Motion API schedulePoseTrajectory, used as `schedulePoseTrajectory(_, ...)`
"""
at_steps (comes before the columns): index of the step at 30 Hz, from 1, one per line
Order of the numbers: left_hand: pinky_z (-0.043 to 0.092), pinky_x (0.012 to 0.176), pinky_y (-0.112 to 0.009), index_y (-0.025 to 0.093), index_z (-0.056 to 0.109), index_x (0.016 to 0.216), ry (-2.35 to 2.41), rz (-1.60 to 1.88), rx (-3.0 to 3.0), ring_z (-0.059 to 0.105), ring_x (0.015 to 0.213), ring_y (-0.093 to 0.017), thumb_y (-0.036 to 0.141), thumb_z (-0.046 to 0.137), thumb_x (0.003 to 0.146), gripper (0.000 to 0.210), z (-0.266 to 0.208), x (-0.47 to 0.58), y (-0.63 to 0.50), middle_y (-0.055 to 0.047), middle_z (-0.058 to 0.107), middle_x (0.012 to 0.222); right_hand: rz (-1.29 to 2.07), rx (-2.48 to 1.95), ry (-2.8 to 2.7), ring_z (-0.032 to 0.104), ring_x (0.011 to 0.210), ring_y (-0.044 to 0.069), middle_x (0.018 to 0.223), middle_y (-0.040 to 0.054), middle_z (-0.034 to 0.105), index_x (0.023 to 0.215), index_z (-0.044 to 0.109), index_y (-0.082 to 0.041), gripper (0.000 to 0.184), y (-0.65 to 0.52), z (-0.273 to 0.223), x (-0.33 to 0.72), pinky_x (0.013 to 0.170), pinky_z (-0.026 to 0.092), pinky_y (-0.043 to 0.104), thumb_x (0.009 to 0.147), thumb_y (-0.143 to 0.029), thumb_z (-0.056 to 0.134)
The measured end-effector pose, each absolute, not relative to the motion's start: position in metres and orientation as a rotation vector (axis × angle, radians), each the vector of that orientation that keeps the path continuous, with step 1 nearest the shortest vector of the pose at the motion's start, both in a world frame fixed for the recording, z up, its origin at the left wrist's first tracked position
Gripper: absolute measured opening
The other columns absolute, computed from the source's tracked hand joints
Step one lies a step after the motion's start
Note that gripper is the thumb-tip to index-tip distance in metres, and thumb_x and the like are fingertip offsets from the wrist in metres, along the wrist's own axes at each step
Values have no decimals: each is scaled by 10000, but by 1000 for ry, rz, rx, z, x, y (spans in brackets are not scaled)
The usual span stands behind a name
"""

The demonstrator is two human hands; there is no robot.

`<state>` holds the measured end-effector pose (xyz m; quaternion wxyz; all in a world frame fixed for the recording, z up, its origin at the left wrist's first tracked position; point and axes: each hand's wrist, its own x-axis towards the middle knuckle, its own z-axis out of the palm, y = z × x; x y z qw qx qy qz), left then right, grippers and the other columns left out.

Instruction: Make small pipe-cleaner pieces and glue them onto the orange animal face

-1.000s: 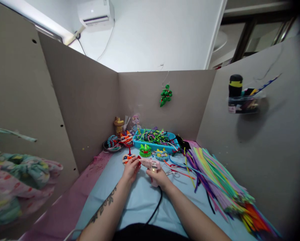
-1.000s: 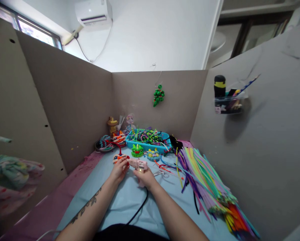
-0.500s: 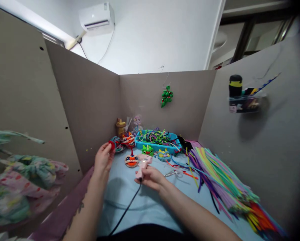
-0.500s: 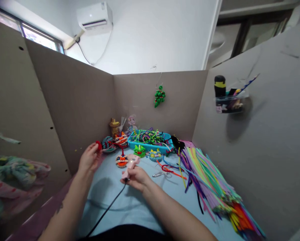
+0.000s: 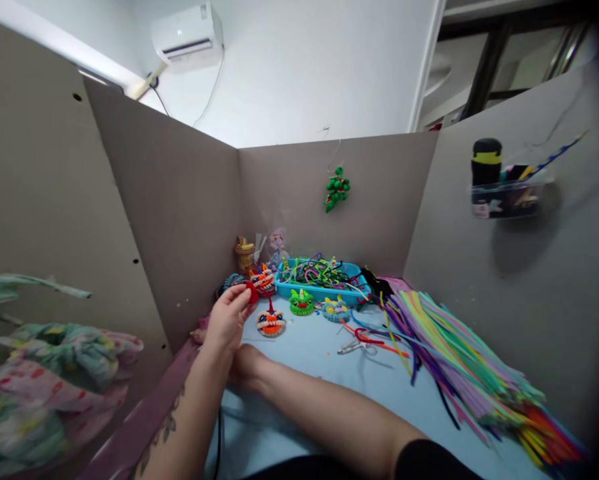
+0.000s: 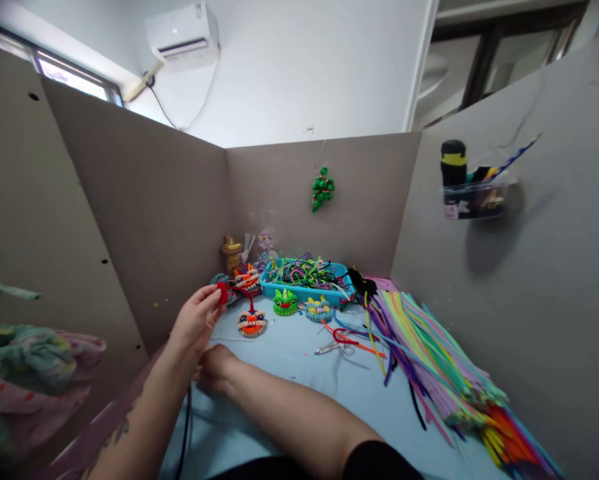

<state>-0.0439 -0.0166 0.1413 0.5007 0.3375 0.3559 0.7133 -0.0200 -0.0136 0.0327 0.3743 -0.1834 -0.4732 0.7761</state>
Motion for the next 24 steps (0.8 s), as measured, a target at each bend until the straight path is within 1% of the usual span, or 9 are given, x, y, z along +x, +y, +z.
schedulePoseTrajectory(3,478,508,-162,156,577,791,824,1585,742,572,558,-72,134,716,613,227,118,-33,-11,18,607,692,1841,-744,-1094,544,572,120,647,1,574,720,573,-160,172,-13,36,51,516,398,226,587,-229,657)
schedulePoseTrajectory(6,480,472,-142,151,573,794,732,1339,699,585,558,-80,103,673,668,168,94,-11,-8,-8,606,689,1330,-852,-1252,530,611,118,729,17,599,846,614,-178,206,-7,44,127,509,389,214,678,-297,612)
schedulePoseTrajectory(8,462,444,-105,134,577,773,668,1167,659,590,572,-73,97,650,698,112,78,6,-6,-29,609,717,1114,-843,-1386,533,709,133,818,31,607,931,628,-196,246,-3,47,166,560,409,222,704,-289,603)
schedulePoseTrajectory(10,457,437,-80,112,584,775,619,1003,592,587,574,-60,98,624,731,61,63,22,-4,-46,608,744,1066,-792,-1480,532,784,140,951,40,598,1052,602,-224,346,1,48,192,613,424,232,709,-269,608)
schedulePoseTrajectory(12,466,448,-69,95,589,794,579,912,532,587,572,-52,93,587,762,32,51,33,-3,-51,600,739,1142,-752,-1535,538,765,136,968,41,598,1099,579,-226,390,4,44,206,608,426,235,711,-263,609)
schedulePoseTrajectory(15,471,454,-60,83,590,827,564,859,473,593,565,-48,79,531,798,66,39,42,-2,-44,591,706,1273,-782,-1585,536,640,122,793,29,627,984,622,-172,287,5,37,210,540,401,224,716,-272,605)
schedulePoseTrajectory(18,469,463,-53,86,592,854,624,831,434,593,538,-41,83,513,817,88,34,44,-2,-30,588,657,1227,-800,-1614,541,625,122,702,13,628,813,640,-147,164,6,33,207,584,406,235,698,-263,628)
schedulePoseTrajectory(21,480,500,-69,78,603,857,697,862,437,614,565,-56,190,525,836,138,32,45,-4,-55,621,678,1159,-802,-1582,543,644,124,682,1,619,744,625,-150,120,6,31,203,635,414,248,688,-255,639)
schedulePoseTrajectory(24,501,546,-132,98,613,869,729,1039,594,647,666,-110,309,605,778,231,29,47,-7,-89,665,804,1134,-842,-1461,518,595,114,627,-16,586,725,600,-159,120,7,26,199,596,402,235,704,-276,621)
